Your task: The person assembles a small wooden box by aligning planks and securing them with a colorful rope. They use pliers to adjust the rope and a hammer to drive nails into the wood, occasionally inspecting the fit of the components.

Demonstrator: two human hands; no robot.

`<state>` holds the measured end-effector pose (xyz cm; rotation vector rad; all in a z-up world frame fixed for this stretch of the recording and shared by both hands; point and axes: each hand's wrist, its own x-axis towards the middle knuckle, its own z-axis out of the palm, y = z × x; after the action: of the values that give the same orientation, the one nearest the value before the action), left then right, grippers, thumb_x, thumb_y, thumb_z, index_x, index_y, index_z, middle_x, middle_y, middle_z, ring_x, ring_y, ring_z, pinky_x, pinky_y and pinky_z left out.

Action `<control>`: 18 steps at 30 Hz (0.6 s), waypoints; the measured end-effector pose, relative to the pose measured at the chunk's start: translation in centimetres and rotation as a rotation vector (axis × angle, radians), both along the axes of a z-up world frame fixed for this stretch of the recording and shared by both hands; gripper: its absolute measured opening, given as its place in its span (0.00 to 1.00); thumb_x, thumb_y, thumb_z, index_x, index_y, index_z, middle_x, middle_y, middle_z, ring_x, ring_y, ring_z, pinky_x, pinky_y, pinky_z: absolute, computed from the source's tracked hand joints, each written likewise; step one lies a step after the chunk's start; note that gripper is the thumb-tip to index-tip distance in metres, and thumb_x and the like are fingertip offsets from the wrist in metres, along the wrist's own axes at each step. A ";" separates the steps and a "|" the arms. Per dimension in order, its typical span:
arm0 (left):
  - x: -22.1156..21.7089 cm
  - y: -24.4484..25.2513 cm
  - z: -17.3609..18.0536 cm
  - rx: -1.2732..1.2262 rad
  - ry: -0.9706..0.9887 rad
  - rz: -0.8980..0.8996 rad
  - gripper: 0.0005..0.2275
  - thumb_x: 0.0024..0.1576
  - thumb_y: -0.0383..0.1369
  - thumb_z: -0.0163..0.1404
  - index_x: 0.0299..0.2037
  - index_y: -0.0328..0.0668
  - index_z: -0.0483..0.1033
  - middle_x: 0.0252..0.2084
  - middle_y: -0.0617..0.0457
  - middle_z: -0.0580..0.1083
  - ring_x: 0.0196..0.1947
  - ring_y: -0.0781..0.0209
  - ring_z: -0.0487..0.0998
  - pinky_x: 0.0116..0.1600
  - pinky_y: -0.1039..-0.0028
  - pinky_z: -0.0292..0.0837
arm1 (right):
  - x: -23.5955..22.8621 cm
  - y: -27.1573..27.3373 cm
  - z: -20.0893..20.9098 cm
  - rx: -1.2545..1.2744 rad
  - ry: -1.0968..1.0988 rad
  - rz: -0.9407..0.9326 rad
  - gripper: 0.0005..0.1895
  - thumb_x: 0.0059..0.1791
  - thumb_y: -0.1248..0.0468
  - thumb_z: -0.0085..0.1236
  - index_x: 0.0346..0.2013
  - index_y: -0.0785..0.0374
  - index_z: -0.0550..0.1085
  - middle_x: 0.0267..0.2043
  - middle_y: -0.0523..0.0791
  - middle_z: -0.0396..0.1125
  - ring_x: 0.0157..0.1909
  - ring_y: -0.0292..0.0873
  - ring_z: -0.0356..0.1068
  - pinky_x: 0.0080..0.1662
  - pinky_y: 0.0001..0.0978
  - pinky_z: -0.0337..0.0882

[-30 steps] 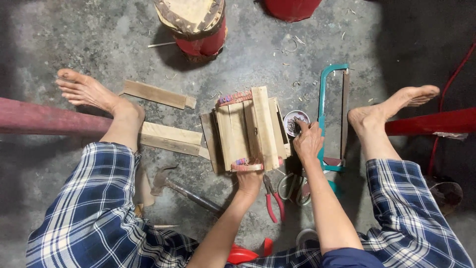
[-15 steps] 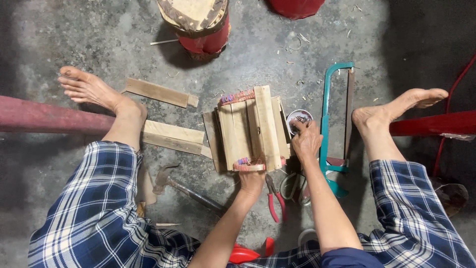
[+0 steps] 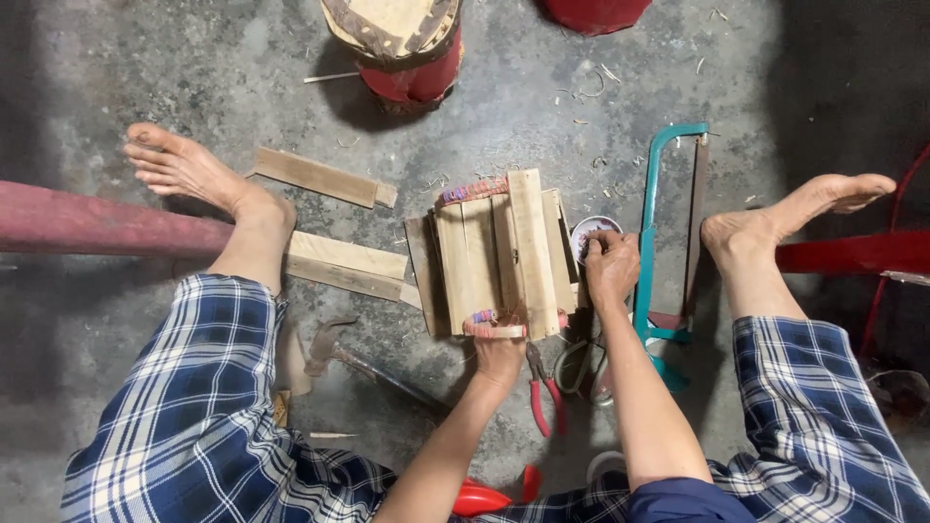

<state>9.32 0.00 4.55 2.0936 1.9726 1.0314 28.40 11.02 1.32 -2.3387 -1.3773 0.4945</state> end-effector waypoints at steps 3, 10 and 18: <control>0.3 -0.5 -1.7 0.011 0.004 0.015 0.04 0.41 0.28 0.61 0.24 0.52 0.81 0.19 0.56 0.77 0.24 0.48 0.82 0.40 0.55 0.78 | 0.1 0.1 -0.8 -0.041 -0.059 -0.014 0.09 0.47 0.65 0.57 0.33 0.44 0.81 0.39 0.44 0.64 0.45 0.59 0.72 0.48 0.52 0.72; 0.5 -0.6 -2.3 0.026 0.022 0.005 0.06 0.43 0.28 0.58 0.27 0.56 0.82 0.20 0.59 0.76 0.24 0.52 0.81 0.41 0.55 0.78 | 0.7 -0.1 -0.4 0.030 0.023 -0.025 0.16 0.47 0.69 0.51 0.34 0.41 0.81 0.40 0.44 0.63 0.49 0.58 0.70 0.52 0.51 0.69; 0.2 0.4 0.9 0.043 0.035 0.007 0.09 0.42 0.28 0.56 0.30 0.57 0.83 0.20 0.61 0.75 0.25 0.55 0.81 0.44 0.55 0.77 | 0.3 -1.2 -1.3 -0.060 -0.163 0.019 0.16 0.45 0.67 0.54 0.32 0.36 0.81 0.42 0.41 0.61 0.50 0.54 0.65 0.51 0.52 0.66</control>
<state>9.52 0.42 5.42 2.1425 1.9925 1.0548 28.69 9.84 0.01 -2.4628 -1.4777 0.3617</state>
